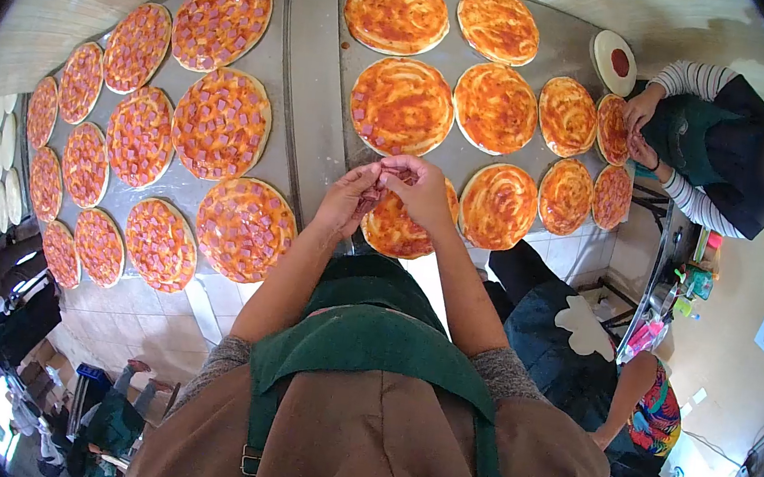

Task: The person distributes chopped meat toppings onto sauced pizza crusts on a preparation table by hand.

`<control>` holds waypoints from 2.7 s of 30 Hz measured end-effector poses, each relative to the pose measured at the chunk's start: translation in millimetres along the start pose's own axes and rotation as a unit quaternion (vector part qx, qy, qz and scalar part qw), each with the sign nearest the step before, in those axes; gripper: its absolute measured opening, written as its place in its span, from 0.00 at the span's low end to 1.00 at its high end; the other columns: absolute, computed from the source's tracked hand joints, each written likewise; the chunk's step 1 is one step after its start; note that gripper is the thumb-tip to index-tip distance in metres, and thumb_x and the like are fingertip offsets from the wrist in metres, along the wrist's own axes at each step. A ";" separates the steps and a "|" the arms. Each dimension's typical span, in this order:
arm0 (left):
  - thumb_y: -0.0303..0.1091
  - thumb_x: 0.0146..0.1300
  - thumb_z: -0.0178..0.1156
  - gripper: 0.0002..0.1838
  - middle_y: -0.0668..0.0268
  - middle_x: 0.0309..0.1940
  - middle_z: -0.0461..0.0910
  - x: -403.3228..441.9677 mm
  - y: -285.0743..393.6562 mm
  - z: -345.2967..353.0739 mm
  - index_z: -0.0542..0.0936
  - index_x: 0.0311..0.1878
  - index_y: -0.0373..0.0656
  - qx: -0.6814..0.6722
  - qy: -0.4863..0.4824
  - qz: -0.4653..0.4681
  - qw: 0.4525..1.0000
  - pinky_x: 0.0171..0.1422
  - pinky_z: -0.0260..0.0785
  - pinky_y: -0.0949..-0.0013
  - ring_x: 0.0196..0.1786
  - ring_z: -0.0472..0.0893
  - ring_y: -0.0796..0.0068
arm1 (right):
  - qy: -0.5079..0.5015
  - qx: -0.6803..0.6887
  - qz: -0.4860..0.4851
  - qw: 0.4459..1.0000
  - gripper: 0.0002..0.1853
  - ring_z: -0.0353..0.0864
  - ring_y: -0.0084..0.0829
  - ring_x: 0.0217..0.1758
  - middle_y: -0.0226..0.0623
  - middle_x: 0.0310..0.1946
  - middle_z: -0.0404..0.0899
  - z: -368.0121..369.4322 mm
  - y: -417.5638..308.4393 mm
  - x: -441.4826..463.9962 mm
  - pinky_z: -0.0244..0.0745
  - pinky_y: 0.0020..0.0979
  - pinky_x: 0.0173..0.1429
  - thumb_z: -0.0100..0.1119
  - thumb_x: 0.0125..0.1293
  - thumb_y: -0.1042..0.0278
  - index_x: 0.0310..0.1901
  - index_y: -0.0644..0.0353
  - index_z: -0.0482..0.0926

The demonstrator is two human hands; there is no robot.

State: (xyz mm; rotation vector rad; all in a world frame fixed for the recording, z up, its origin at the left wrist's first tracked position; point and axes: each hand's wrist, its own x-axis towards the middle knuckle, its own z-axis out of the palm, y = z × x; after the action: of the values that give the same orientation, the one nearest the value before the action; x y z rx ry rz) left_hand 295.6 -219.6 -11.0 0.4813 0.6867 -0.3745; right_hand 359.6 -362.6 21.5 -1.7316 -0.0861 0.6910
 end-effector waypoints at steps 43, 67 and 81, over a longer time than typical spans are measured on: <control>0.41 0.70 0.56 0.11 0.73 0.31 0.77 -5.4 1.5 -14.2 0.78 0.47 0.44 -0.020 0.021 0.003 1.000 0.39 0.73 0.81 0.30 0.77 0.83 | 0.118 0.089 0.072 0.986 0.12 0.81 0.23 0.36 0.33 0.36 0.84 -57.8 60.2 27.5 0.76 0.24 0.39 0.66 0.60 0.69 0.45 0.63 0.81; 0.40 0.69 0.56 0.11 0.72 0.30 0.77 -22.0 0.2 -16.3 0.78 0.45 0.42 -0.055 0.041 0.002 0.998 0.41 0.76 0.80 0.31 0.79 0.81 | 0.254 -0.098 -0.006 0.962 0.10 0.84 0.35 0.34 0.43 0.31 0.84 -62.9 69.8 46.2 0.77 0.33 0.41 0.65 0.58 0.71 0.41 0.65 0.80; 0.39 0.70 0.55 0.11 0.73 0.30 0.78 -19.3 -7.3 -18.3 0.78 0.46 0.43 -0.044 0.029 0.001 0.999 0.40 0.77 0.80 0.32 0.79 0.82 | 0.178 -0.039 0.021 0.983 0.07 0.84 0.28 0.33 0.38 0.30 0.84 -89.9 56.4 59.6 0.78 0.30 0.39 0.63 0.58 0.75 0.38 0.65 0.82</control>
State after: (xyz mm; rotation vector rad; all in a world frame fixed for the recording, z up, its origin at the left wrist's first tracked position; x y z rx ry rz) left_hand 269.0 -212.6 -12.4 0.4108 0.7561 -0.3280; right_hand 435.5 -432.3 -43.3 -1.9123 0.1736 0.4040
